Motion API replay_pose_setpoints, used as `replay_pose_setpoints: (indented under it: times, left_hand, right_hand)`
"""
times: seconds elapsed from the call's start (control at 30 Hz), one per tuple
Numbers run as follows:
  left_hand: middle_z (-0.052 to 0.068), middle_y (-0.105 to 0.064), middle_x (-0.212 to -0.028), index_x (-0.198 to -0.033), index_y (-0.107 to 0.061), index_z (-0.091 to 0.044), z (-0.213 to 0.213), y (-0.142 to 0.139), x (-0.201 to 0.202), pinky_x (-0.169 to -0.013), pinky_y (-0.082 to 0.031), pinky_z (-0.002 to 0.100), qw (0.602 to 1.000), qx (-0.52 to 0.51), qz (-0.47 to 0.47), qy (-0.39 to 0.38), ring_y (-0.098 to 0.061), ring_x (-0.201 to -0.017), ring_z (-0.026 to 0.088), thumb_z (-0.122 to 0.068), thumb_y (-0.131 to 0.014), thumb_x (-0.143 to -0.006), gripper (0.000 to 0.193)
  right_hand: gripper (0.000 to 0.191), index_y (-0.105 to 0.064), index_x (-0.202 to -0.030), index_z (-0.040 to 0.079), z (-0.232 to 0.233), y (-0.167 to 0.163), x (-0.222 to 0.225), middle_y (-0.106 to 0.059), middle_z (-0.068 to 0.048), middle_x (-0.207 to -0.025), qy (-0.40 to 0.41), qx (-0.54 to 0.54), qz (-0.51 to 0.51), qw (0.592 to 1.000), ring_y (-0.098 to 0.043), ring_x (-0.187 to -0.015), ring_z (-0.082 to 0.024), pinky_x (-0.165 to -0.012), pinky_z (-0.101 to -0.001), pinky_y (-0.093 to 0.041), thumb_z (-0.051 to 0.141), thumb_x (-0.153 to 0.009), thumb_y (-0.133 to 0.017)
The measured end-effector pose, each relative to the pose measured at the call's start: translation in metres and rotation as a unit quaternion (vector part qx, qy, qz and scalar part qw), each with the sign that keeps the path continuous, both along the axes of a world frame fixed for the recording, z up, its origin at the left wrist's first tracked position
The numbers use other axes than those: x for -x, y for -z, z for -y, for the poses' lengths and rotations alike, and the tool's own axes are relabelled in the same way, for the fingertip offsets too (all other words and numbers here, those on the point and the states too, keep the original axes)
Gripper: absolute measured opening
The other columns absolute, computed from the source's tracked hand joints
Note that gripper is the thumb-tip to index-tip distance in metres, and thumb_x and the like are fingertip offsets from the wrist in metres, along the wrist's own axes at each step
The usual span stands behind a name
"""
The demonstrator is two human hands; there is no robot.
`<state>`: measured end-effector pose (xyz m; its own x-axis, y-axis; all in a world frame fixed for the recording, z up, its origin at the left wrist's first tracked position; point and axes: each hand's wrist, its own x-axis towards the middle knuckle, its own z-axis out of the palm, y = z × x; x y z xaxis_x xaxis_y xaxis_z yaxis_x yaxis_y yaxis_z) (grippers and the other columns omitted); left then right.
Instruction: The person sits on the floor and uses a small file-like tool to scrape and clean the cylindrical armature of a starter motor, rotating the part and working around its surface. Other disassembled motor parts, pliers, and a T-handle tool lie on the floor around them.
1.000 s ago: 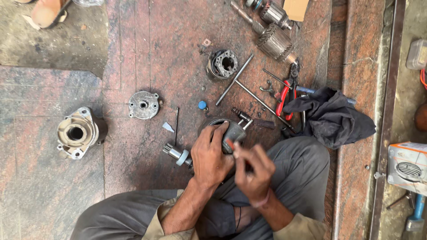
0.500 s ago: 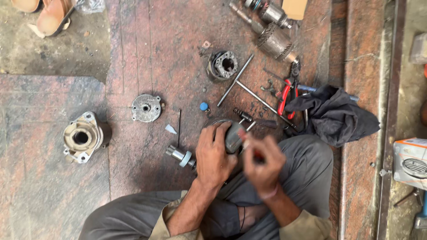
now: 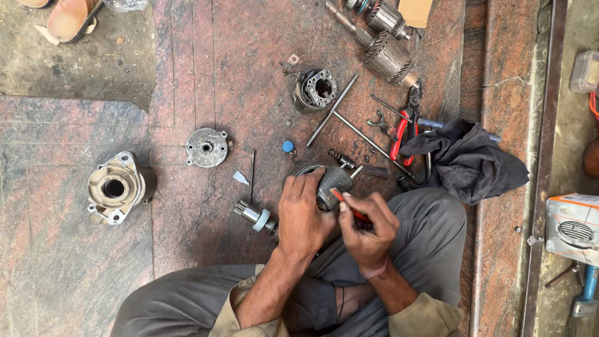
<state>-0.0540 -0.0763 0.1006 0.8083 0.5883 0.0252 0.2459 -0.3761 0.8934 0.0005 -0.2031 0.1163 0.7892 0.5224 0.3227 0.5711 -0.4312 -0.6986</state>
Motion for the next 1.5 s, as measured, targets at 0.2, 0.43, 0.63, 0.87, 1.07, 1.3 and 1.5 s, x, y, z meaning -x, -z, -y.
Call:
replay_pose_setpoints:
  times: [0.2, 0.43, 0.63, 0.87, 1.07, 1.3, 1.5]
  left_hand:
    - [0.018, -0.068, -0.108, -0.127, -0.064, 0.002, 0.001, 0.0, -0.001, -0.09, -0.052, 0.047, 1.0, -0.003, -0.004, -0.005, -0.062, -0.101, 0.038, -0.008, -0.081, -0.067, 0.063]
    - [0.017, -0.068, -0.108, -0.123, -0.065, 0.0, -0.001, 0.001, 0.001, -0.091, -0.053, 0.047, 1.0, -0.015, -0.008, 0.005, -0.062, -0.103, 0.038, -0.005, -0.077, -0.063, 0.062]
    - [0.016, -0.067, -0.106, -0.12, -0.066, 0.0, -0.002, 0.002, 0.0, -0.087, -0.052, 0.047, 1.0, -0.017, 0.015, -0.003, -0.062, -0.099, 0.037, -0.014, -0.084, -0.074, 0.052]
    - [0.016, -0.067, -0.104, -0.118, -0.067, 0.0, -0.003, 0.002, 0.001, -0.086, -0.052, 0.046, 1.0, -0.021, 0.008, -0.006, -0.062, -0.097, 0.037, -0.014, -0.083, -0.072, 0.051]
    - [0.015, -0.068, -0.101, -0.113, -0.067, -0.001, -0.002, 0.003, 0.001, -0.084, -0.053, 0.046, 0.999, -0.039, 0.011, 0.003, -0.062, -0.096, 0.037, -0.014, -0.081, -0.063, 0.054]
    - [0.012, -0.07, -0.103, -0.116, -0.067, -0.007, -0.004, 0.002, -0.002, -0.074, -0.057, 0.046, 0.999, -0.037, -0.021, -0.008, -0.071, -0.091, 0.037, -0.018, -0.084, -0.062, 0.058]
    - [0.012, -0.069, -0.1, -0.116, -0.067, -0.008, -0.005, 0.002, -0.004, -0.07, -0.058, 0.047, 0.999, -0.026, -0.043, 0.004, -0.072, -0.085, 0.037, -0.022, -0.086, -0.069, 0.053]
  right_hand:
    - [0.01, -0.071, -0.097, 0.001, -0.001, 0.0, -0.009, -0.062, -0.007, -0.081, 0.029, 0.013, 0.047, 0.998, -0.058, -0.066, -0.016, -0.058, -0.0304, -0.045, -0.005, -0.089, -0.074]
    - [0.009, -0.072, -0.086, 0.003, -0.002, 0.0, -0.007, -0.058, -0.006, -0.07, 0.008, 0.042, 0.066, 0.997, -0.052, -0.057, -0.018, -0.052, -0.0323, -0.042, -0.005, -0.085, -0.077]
    - [0.013, -0.074, -0.094, 0.001, -0.002, -0.002, -0.006, -0.059, -0.007, -0.072, -0.06, 0.025, 0.07, 0.995, -0.058, -0.057, -0.016, -0.051, -0.0318, -0.045, -0.002, -0.082, -0.075]
    - [0.013, -0.07, -0.087, 0.006, 0.001, 0.001, -0.007, -0.062, -0.006, -0.076, -0.029, 0.028, 0.087, 0.995, -0.056, -0.06, -0.021, -0.054, -0.0347, -0.043, -0.005, -0.086, -0.075]
    - [0.016, -0.073, -0.097, 0.005, 0.004, -0.004, -0.006, -0.06, -0.006, -0.077, 0.009, 0.036, 0.046, 0.998, -0.058, -0.06, -0.018, -0.054, -0.0326, -0.044, -0.006, -0.086, -0.074]
    - [0.019, -0.075, -0.1, 0.004, -0.001, -0.003, 0.002, -0.058, -0.003, -0.074, -0.038, 0.001, 0.039, 0.998, -0.056, -0.057, -0.01, -0.05, -0.0276, -0.041, -0.005, -0.084, -0.077]
    - [0.016, -0.074, -0.102, 0.002, 0.002, 0.002, -0.004, -0.059, -0.006, -0.077, 0.028, 0.008, 0.011, 0.999, -0.053, -0.06, -0.012, -0.052, -0.0288, -0.039, -0.006, -0.088, -0.074]
